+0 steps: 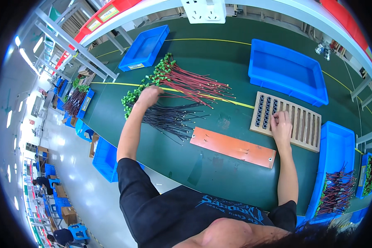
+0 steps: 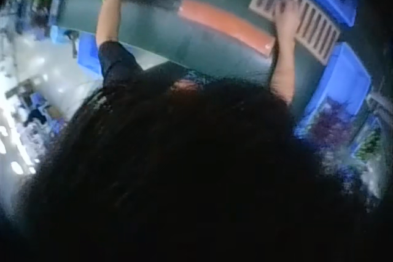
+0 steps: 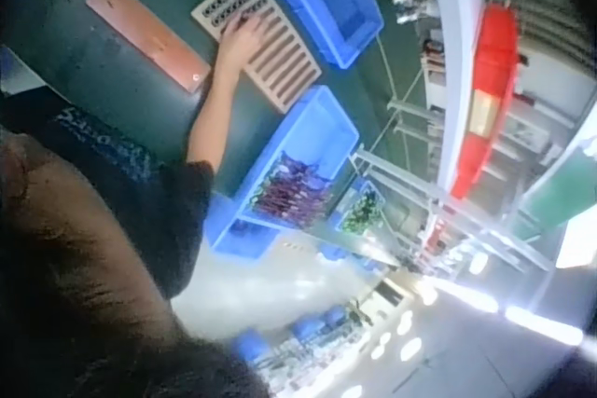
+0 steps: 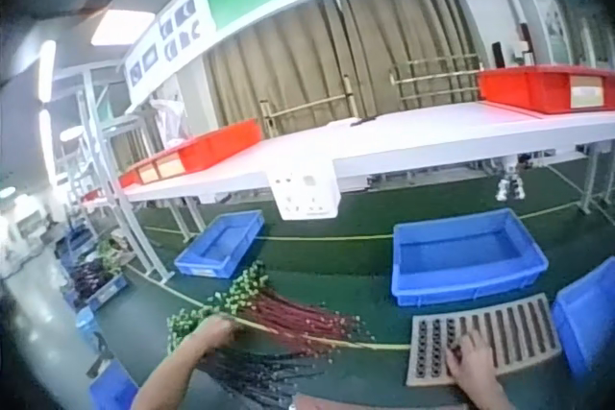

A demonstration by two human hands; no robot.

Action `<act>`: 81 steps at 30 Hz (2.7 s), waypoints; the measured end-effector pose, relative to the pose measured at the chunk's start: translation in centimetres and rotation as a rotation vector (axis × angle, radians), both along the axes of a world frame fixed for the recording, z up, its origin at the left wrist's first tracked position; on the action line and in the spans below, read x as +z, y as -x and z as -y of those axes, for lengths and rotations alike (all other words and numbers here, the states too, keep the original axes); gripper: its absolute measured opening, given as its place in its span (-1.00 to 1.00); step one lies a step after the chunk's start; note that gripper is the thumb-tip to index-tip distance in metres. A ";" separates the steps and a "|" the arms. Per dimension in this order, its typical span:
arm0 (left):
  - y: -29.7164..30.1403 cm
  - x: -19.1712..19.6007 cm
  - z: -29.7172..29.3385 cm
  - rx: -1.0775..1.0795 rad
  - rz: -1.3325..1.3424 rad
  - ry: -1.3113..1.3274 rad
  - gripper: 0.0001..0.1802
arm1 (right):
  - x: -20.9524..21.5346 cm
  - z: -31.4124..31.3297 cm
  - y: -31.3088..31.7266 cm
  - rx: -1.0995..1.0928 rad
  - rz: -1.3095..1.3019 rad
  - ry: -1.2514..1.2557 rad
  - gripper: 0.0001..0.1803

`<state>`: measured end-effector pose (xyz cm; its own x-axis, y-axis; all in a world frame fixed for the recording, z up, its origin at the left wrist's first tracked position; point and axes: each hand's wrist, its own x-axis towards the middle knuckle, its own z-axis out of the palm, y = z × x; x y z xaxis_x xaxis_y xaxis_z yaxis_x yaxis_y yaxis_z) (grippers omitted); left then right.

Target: The person assembles wire harnesses by stripping the ends of red and black wires, inserting them into green connectors, and crimping them using a handheld tool. The person works at a green table with organized bins of components and a wooden jig, placing finished units into a blue bin.

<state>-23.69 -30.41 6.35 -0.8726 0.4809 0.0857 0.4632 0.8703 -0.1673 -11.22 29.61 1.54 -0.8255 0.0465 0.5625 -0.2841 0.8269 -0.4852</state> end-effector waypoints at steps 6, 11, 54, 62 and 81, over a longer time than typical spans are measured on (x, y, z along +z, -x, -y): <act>-0.9 0.3 -6.6 -0.148 0.039 -0.098 -0.70 | 0.4 0.2 0.1 0.001 0.000 -0.017 -0.86; -0.9 3.9 -3.7 -0.054 -0.027 -0.106 -0.78 | 0.3 0.1 0.1 0.001 0.011 -0.002 -0.86; -17.0 12.8 -18.9 -0.023 0.497 -1.303 -0.81 | 6.2 5.0 -5.7 0.601 0.665 1.372 -0.60; -23.0 4.3 -26.3 -0.233 1.355 -1.007 -0.67 | 5.5 7.6 -12.3 0.800 0.812 1.394 -0.74; -24.7 -2.1 -32.6 0.102 1.698 -1.522 -0.68 | 5.3 6.0 -12.4 0.344 0.525 0.945 -0.21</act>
<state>1.00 2.23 4.29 -0.5264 0.7636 -0.3740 -0.6190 -0.0427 0.7842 1.22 23.64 6.87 -1.0000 -0.0062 0.0029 -0.0028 -0.0170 -0.9999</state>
